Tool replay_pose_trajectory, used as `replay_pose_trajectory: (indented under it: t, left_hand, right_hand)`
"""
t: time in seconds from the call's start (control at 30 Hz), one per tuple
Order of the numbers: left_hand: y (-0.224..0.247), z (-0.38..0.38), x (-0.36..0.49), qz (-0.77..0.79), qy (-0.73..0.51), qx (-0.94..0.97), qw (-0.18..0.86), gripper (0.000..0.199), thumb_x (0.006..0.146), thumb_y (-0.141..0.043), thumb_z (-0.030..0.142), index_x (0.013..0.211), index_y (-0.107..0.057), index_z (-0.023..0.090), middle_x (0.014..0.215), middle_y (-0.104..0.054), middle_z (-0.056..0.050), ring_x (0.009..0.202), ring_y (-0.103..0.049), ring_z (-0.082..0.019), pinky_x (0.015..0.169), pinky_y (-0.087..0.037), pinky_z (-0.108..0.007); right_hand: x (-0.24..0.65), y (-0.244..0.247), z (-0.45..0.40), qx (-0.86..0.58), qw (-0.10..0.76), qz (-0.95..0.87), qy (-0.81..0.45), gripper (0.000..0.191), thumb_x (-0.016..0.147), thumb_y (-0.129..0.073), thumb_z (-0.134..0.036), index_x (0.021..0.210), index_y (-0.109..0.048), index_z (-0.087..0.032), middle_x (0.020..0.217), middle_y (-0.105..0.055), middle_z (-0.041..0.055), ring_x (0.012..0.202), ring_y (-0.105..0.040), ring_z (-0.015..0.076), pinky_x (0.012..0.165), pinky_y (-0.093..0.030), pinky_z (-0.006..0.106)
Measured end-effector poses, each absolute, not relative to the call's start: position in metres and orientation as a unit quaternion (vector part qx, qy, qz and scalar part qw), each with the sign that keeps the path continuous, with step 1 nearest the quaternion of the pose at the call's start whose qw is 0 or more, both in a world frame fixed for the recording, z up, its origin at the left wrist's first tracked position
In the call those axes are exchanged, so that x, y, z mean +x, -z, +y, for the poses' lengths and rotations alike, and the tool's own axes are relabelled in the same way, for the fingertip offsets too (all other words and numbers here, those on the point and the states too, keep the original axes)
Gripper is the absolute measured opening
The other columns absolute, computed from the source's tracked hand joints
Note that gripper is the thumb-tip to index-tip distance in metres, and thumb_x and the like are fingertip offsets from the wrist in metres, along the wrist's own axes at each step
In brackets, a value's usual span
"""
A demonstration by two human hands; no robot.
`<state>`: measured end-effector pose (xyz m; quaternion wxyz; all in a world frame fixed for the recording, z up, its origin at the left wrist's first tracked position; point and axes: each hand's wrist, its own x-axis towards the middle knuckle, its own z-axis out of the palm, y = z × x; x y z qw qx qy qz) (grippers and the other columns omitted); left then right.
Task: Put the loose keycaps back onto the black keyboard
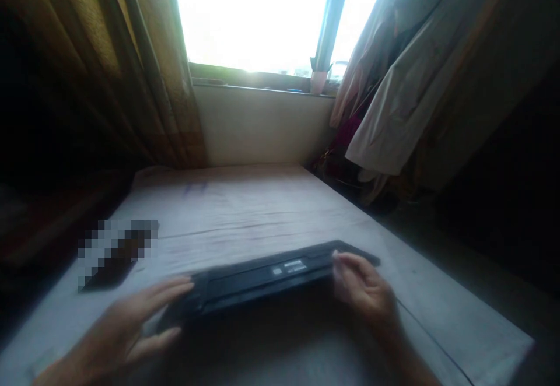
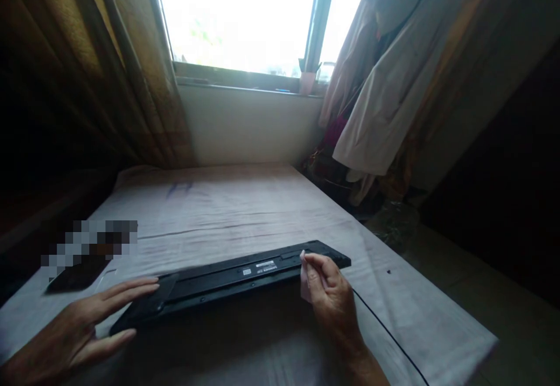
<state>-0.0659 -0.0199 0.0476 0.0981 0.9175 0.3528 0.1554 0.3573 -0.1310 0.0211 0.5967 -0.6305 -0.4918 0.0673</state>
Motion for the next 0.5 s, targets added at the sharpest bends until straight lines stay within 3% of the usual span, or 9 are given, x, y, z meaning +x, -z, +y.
replay_pose_trajectory:
  t: [0.13,0.3,0.5]
  left_hand:
    - [-0.034,-0.01,-0.053,0.415,-0.27,0.859,0.128,0.04,0.081,-0.062,0.06,0.112,-0.071,0.037,0.111,-0.075,0.001,0.099,-0.072,-0.023,0.085,-0.058,-0.027]
    - [-0.032,-0.014,-0.029,0.463,-0.357,0.803,0.119,0.053,0.08,-0.051,0.075,0.097,-0.076,0.031,0.096,-0.079,-0.002,0.088,-0.075,-0.025,0.077,-0.06,-0.03]
    - [-0.024,-0.013,-0.02,0.529,-0.371,0.76,0.072,0.053,0.085,-0.042,0.072,0.091,-0.077,0.033,0.086,-0.079,0.0,0.079,-0.075,-0.026,0.063,-0.061,-0.031]
  right_hand:
    - [0.361,-0.04,-0.107,-0.625,0.588,-0.513,-0.017,0.025,0.087,-0.062,-0.043,0.091,-0.073,-0.02,0.083,-0.072,0.0075,0.073,-0.069,0.0212,0.066,-0.059,0.033]
    - [0.366,-0.058,-0.087,-0.607,0.586,-0.534,0.05,0.018,0.087,-0.06,-0.033,0.093,-0.072,-0.021,0.088,-0.073,0.007,0.079,-0.07,0.0209,0.076,-0.059,0.036]
    - [0.383,-0.063,-0.074,-0.613,0.532,-0.568,0.138,0.02,0.089,-0.054,-0.025,0.093,-0.073,-0.023,0.09,-0.073,0.0059,0.084,-0.07,0.0196,0.079,-0.057,0.033]
